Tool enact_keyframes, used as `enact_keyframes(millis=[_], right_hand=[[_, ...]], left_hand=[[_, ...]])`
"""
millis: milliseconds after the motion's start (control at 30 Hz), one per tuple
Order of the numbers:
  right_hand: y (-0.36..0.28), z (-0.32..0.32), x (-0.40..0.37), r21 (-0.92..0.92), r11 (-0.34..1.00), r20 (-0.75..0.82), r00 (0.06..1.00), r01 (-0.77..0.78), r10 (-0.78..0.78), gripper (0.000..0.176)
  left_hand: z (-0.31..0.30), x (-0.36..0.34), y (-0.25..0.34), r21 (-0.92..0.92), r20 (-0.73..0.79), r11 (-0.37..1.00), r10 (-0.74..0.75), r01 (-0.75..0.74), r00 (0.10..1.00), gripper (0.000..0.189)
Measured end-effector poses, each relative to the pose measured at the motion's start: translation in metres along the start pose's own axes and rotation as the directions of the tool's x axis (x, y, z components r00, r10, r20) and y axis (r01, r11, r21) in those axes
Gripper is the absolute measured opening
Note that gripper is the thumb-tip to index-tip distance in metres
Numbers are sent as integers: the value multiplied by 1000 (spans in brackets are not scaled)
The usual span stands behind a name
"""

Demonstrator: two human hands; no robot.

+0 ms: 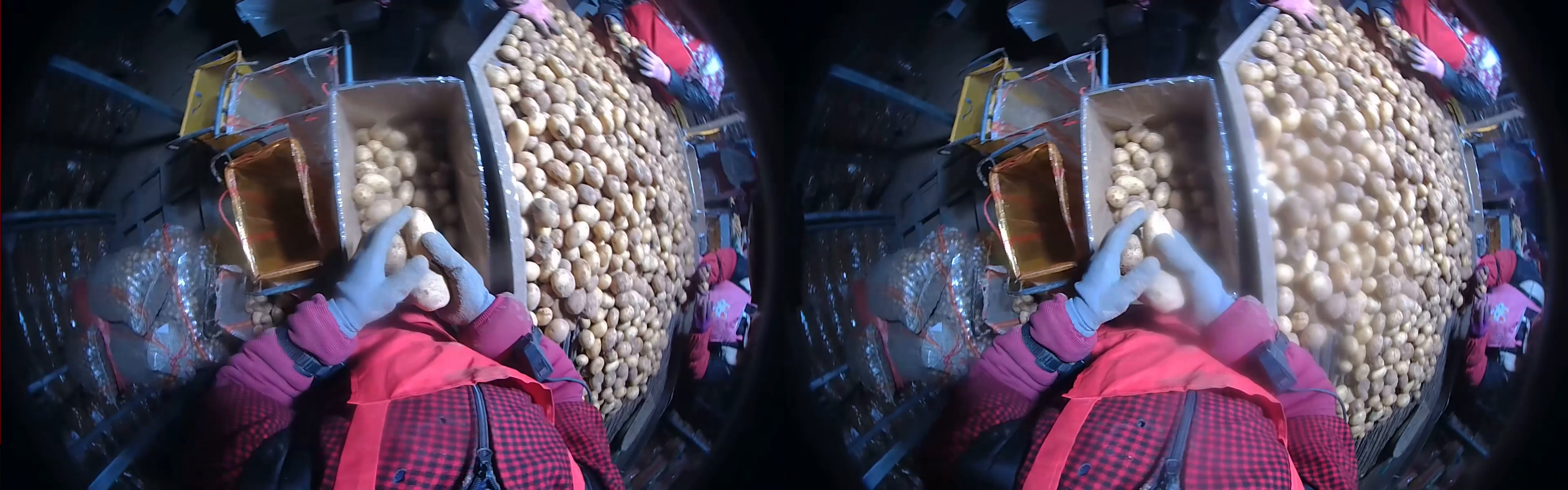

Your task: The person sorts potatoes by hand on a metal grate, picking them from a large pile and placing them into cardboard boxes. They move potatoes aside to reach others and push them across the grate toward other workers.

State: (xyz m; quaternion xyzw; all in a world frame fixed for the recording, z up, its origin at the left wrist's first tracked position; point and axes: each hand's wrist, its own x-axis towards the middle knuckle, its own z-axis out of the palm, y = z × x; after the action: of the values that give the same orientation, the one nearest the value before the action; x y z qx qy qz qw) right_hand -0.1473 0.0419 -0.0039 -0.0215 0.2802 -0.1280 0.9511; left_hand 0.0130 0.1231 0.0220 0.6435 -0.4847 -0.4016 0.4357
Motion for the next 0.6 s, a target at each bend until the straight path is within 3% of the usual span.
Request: enact_keyframes(millis=[33,100,167,267,300,367,400,467,500,567,600], right_hand=[[3,-1,11,55,996,86,994,-71,66,51],[5,39,30,-47,992,93,988,-119,123,47],[15,67,58,-433,902,62,998,0,30,47],[34,71,135,-788,596,148,987,155,-60,52],[42,85,147,-753,628,133,981,193,-142,56],[54,81,180,-689,697,102,979,197,-176,57],[50,88,177,-686,704,91,981,185,-169,57],[51,83,173,-733,627,163,963,262,-212,59],[54,76,170,-734,598,225,946,321,-232,59],[57,68,158,-781,454,313,897,430,-312,62],[54,80,138,-746,550,269,926,375,-267,63]], left_hand=[[-4,-4,-8,-26,-128,996,81,-85,988,67],[-22,-14,-17,-62,-262,997,17,-34,965,64],[-44,-22,-26,-194,-396,980,-125,50,910,60],[-88,-30,-49,-44,-591,997,-76,63,803,53],[-101,-38,-61,371,-608,924,164,96,777,52],[-109,-50,-58,-59,-726,997,-80,53,684,54],[-114,-55,-57,-262,-762,965,-199,-12,616,55],[-109,-63,-60,27,-784,990,-66,140,618,56],[-108,-62,-60,-82,-736,994,-105,66,668,57],[-99,-56,-48,-274,-609,949,-297,156,735,57],[-91,-46,-47,-361,-564,927,-301,98,769,58]])
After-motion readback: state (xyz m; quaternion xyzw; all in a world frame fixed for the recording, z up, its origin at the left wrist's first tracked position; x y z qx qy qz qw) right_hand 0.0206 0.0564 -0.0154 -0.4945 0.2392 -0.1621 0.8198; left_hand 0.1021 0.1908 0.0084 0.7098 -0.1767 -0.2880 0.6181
